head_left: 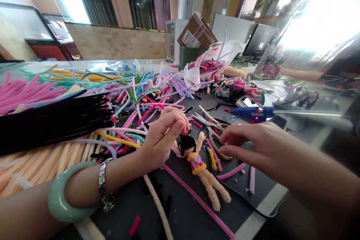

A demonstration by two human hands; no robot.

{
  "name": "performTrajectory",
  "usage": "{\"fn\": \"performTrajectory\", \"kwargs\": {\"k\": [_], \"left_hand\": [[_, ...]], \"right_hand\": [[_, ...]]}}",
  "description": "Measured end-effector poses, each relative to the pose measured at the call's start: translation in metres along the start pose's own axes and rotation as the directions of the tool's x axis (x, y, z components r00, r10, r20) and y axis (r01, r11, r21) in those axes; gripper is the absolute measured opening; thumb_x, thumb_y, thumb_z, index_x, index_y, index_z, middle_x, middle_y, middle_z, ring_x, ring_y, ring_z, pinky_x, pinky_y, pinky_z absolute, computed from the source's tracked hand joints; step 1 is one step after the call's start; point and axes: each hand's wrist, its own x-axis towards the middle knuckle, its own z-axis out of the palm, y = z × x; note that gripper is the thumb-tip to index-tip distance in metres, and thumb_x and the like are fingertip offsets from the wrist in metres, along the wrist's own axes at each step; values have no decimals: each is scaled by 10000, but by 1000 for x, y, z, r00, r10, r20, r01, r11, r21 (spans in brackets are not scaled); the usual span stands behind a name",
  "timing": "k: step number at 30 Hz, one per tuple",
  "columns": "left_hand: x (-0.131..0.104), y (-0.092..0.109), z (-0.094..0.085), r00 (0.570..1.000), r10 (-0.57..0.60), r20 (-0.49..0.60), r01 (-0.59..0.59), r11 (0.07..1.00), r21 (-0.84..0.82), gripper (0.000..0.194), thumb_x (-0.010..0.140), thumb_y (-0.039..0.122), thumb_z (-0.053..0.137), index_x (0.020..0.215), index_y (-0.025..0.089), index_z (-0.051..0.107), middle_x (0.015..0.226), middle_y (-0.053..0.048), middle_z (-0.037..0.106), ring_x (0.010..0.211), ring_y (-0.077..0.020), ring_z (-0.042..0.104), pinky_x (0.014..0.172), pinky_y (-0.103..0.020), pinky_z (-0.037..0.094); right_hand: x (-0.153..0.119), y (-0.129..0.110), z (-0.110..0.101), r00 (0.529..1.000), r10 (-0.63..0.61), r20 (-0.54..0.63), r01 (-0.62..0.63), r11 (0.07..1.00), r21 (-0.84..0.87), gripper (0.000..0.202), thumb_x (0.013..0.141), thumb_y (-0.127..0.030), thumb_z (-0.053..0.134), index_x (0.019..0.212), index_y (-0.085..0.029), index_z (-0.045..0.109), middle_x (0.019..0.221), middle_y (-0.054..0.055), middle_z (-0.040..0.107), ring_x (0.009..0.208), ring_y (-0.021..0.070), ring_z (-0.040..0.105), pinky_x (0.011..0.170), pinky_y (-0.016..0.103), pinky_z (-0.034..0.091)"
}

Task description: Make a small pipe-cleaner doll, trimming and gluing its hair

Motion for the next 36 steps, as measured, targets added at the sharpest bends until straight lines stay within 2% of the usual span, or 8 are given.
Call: {"fn": "performTrajectory", "kwargs": {"k": [4, 8, 16, 20, 24, 30, 36], "left_hand": [[0, -2, 0, 1000, -10, -3, 10, 1000, 2, 262, 940, 274, 405, 737, 200, 554, 763, -52, 571, 850, -204, 524, 869, -383, 416], [0, -4, -1, 1000, 11, -5, -11, 1000, 29, 273, 944, 266, 398, 779, 186, 599, 790, -58, 594, 873, -209, 518, 893, -395, 400], [-1, -2, -1, 1000, 2, -15, -1, 999, 44, 308, 957, 261, 361, 834, 193, 635, 801, -60, 612, 886, -212, 509, 845, -376, 404], [0, -2, 0, 999, -21, -39, 22, 999, 33, 326, 960, 289, 347, 827, 192, 627, 808, -64, 599, 867, -208, 517, 817, -366, 426], [0, -3, 0, 999, -32, -43, 34, 999, 39, 335, 958, 320, 345, 818, 190, 619, 814, -64, 597, 862, -208, 526, 801, -366, 442], [0, -3, -1, 998, -49, -35, 50, 998, 44, 324, 963, 306, 338, 831, 185, 608, 827, -64, 579, 878, -201, 519, 794, -352, 441], [1, -2, -1, 996, -83, -25, 84, 995, 58, 317, 961, 320, 340, 838, 190, 601, 843, -59, 564, 857, -191, 528, 773, -333, 456]], "right_hand": [[14, 14, 14, 990, 121, -72, -133, 970, -206, 203, 854, -386, 545, 792, -212, 628, 713, 28, 654, 654, 196, 599, 554, 289, 394], [29, 26, 27, 982, 145, -122, -174, 944, -282, 174, 812, -368, 605, 847, -200, 635, 825, 60, 672, 789, 241, 632, 646, 318, 442], [42, 37, 35, 986, 169, -8, -163, 933, -320, 376, 833, -475, 574, 917, -119, 664, 977, 180, 666, 977, 332, 614, 801, 389, 463], [45, 44, 34, 985, 166, 58, -139, 938, -317, 328, 843, -426, 562, 890, -117, 660, 971, 185, 662, 1020, 343, 593, 805, 385, 460], [46, 50, 35, 986, 147, 82, -115, 942, -317, 264, 808, -377, 578, 877, -131, 645, 927, 151, 659, 962, 317, 604, 775, 364, 456], [46, 48, 33, 978, 210, 1, -200, 933, -299, 228, 717, -390, 572, 770, -169, 594, 805, 84, 628, 743, 244, 599, 602, 310, 429], [36, 50, 19, 973, 231, 8, -227, 963, -145, 227, 680, -429, 604, 702, -204, 622, 641, 0, 593, 599, 171, 548, 501, 260, 360]]}}
